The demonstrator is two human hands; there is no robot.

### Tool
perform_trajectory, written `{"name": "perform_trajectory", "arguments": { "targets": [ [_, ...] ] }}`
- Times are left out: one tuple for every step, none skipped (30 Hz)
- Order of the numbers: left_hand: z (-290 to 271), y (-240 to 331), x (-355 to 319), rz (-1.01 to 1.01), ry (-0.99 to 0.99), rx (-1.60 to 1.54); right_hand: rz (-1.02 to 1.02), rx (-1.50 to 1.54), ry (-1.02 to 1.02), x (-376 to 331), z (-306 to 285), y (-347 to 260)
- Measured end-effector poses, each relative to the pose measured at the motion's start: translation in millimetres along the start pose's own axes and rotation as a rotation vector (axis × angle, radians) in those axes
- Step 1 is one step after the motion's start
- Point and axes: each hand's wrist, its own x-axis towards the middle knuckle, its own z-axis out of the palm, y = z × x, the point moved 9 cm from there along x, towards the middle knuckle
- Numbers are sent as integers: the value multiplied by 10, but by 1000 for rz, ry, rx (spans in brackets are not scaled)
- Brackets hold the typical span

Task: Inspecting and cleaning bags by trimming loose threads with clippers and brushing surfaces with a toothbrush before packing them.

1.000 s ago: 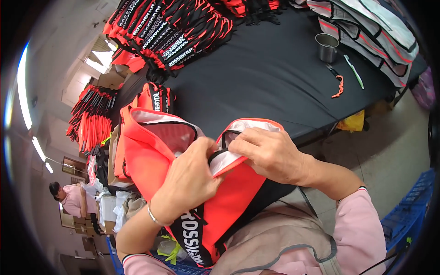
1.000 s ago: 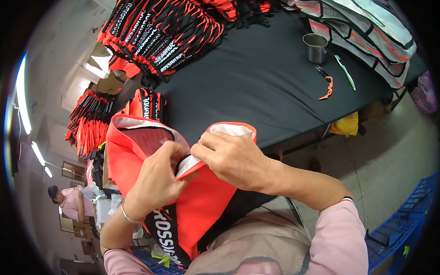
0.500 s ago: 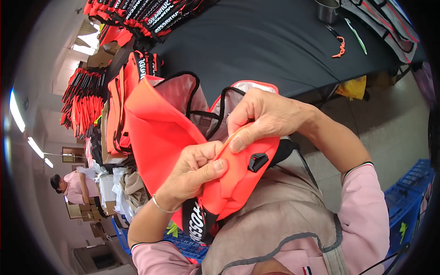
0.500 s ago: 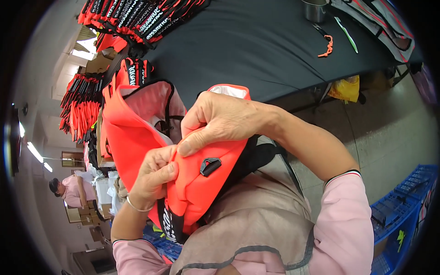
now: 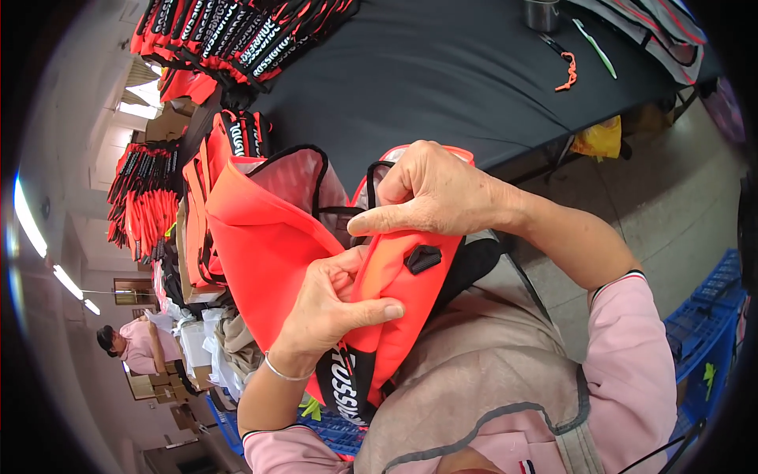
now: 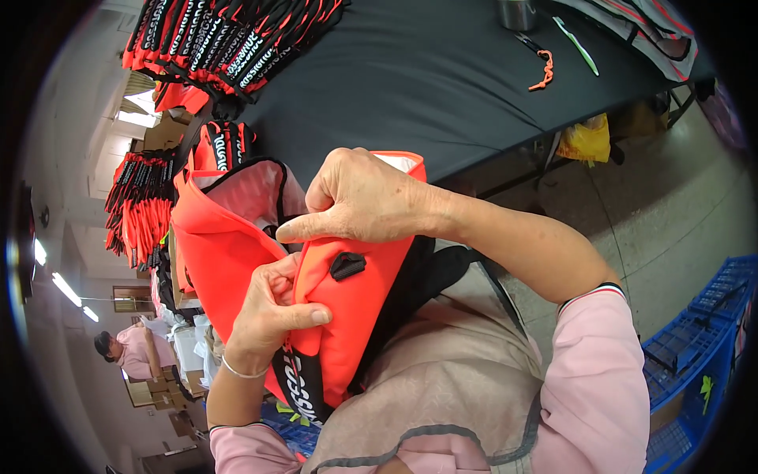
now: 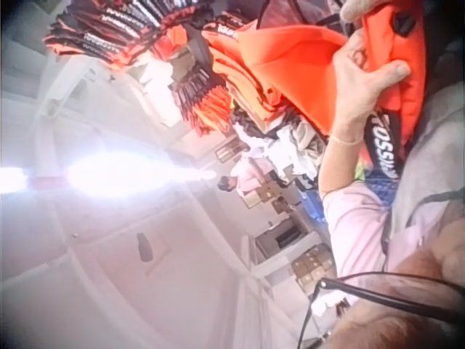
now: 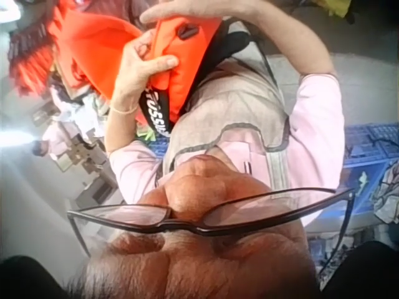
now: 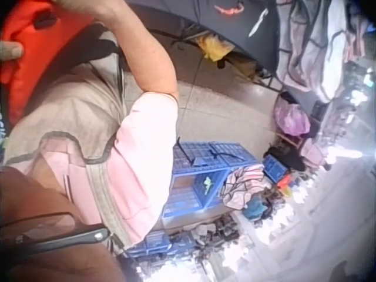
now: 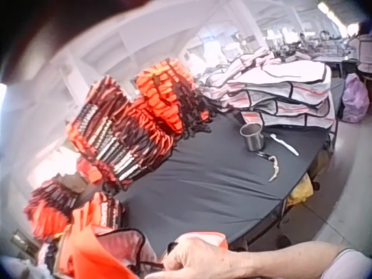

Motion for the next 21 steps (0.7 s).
{"name": "perform_trajectory", "arguments": {
  "targets": [
    [-29,-74,17,-20,-14,-6,-23,-30,8,-9,-4,-21],
    [-33,-124,22,-41,-28,-11,-19,-28,8,-8,-3,-23],
    [-20,-132,18,-45,-30,-12,-39,-48,14,0,-10,-48],
    [33,-127,9,-41,-74,3,-58,-69,20,9,-17,-74],
    [81,-127,1,-36,-117,18,-54,-67,23,18,-26,-75],
    [79,-145,-8,-41,-123,17,-62,-96,2,20,-10,-84],
    [77,-155,-23,-39,-143,47,-69,-125,-18,23,9,-92],
    [83,-160,-25,-37,-164,78,-64,-125,-14,21,13,-92],
    [180,-72,-55,-9,-182,78,-61,-123,-43,12,64,-97],
    [212,-89,-30,-11,-184,76,-60,-122,-72,14,120,-106],
    [274,-66,-8,40,-227,122,-193,-141,-33,44,174,-143],
    [331,-41,11,93,-277,172,-193,-146,-26,72,219,-76],
    [307,-70,35,100,-274,235,-188,-154,19,102,216,-39],
    [344,-30,8,108,-279,242,-187,-163,65,120,194,-29],
    [251,-3,17,53,-133,214,-47,-55,89,162,139,69],
    [153,33,-12,-1,14,183,-54,-62,97,177,100,45],
    [86,172,-75,19,57,271,-118,-106,97,199,60,-34],
    [35,309,-174,36,82,381,-177,-153,105,200,-16,-107],
    [-36,505,-349,159,130,510,-98,-181,32,228,-91,-49],
    [-55,722,-512,300,235,480,-136,-285,-24,256,-214,5],
    [-247,731,-688,285,285,400,-103,-126,-114,249,-266,91]
  ]
}}
